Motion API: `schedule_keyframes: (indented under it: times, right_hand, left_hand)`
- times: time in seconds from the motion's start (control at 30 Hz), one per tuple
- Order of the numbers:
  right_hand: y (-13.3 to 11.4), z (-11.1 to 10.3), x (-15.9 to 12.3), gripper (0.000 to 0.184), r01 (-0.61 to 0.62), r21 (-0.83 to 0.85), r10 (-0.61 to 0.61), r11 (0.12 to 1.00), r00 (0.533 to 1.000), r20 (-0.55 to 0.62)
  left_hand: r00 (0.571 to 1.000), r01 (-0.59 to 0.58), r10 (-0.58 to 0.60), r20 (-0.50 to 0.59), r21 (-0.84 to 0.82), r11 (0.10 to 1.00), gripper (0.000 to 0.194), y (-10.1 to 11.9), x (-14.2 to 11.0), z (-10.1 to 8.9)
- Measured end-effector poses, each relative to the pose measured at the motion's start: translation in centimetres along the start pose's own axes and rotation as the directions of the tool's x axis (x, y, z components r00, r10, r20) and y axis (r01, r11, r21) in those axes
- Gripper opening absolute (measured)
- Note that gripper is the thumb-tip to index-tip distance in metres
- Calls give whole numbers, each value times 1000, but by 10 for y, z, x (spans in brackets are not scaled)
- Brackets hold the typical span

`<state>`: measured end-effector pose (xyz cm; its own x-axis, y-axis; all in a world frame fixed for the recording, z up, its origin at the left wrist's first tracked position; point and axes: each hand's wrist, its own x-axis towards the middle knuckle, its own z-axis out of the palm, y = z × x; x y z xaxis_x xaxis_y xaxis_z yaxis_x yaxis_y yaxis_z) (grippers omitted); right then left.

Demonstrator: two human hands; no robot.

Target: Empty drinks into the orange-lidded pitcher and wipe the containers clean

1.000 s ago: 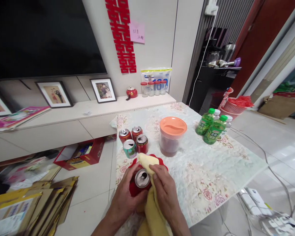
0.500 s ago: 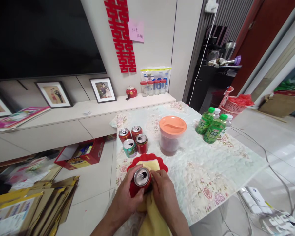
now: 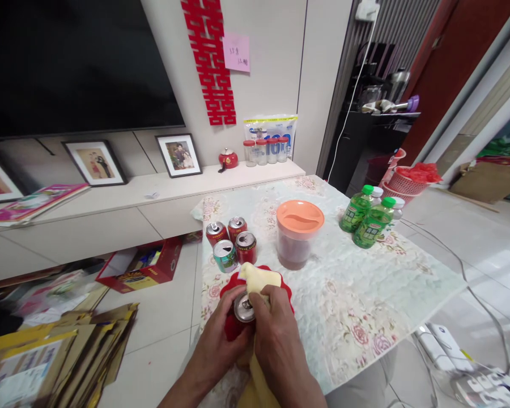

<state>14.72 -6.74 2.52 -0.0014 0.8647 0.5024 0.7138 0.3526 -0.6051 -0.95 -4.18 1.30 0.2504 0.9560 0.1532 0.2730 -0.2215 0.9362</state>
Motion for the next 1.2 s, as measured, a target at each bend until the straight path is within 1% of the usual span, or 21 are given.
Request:
schedule_keyframes:
  times: [0.13, 0.27, 0.33, 0.4, 0.47, 0.53, 0.6, 0.7, 0.77, 0.9, 1.03, 1.13, 1.2]
  right_hand:
    - [-6, 1, 1, 33, -18, -78, 22, 997, 998, 51]
    - [-10, -6, 1, 34, -10, -114, 18, 993, 997, 71]
    - [-11, -12, 1, 31, -27, -103, 37, 994, 995, 95]
    - [-11, -17, -1, 26, -52, -42, 57, 998, 993, 103]
    - [-6, -19, -3, 23, -74, 63, 72, 995, 997, 39]
    - [3, -15, -6, 23, -93, 148, 101, 985, 994, -47]
    - [13, -8, -7, 26, -114, 197, 131, 974, 988, -77]
    - [28, 6, -6, 31, -142, 239, 153, 961, 988, -25]
    - [35, 13, -5, 33, -176, 258, 176, 950, 984, 26]
    - [43, 21, -5, 35, -263, 251, 234, 931, 962, 139]
    - [42, 25, -8, 35, -337, 201, 296, 920, 932, 209]
    - [39, 27, -10, 31, -369, 171, 327, 914, 917, 229]
    - [38, 26, -11, 30, -375, 172, 333, 911, 914, 230]
  left_hand:
    - [1000, 9, -9, -22, 9, 1000, 58, 3, 0, 2]
    - [998, 40, -39, -44, 28, 999, 56, 2, -1, 7]
    - [997, 59, -57, -52, 37, 998, 56, 0, -2, 8]
    - [996, 67, -65, -55, 36, 997, 57, -3, -3, 9]
    - [997, 39, -37, -62, 35, 999, 57, -5, -3, 9]
    - [997, -1, 5, -78, 50, 999, 56, -6, -2, 9]
    - [996, -14, 19, -83, 68, 998, 55, -6, -1, 7]
    - [999, 5, 0, -54, 80, 997, 58, -5, 1, 3]
    - [1000, 3, -2, -17, 85, 996, 64, -4, 1, -1]
    - [999, 24, -26, 25, 85, 996, 74, -6, 0, -5]
    - [998, 60, -61, 14, 92, 994, 74, -10, -6, 1]
    - [998, 55, -54, -17, 76, 996, 79, -12, -7, 9]
    - [997, 62, -57, -54, 85, 994, 81, -12, -5, 12]
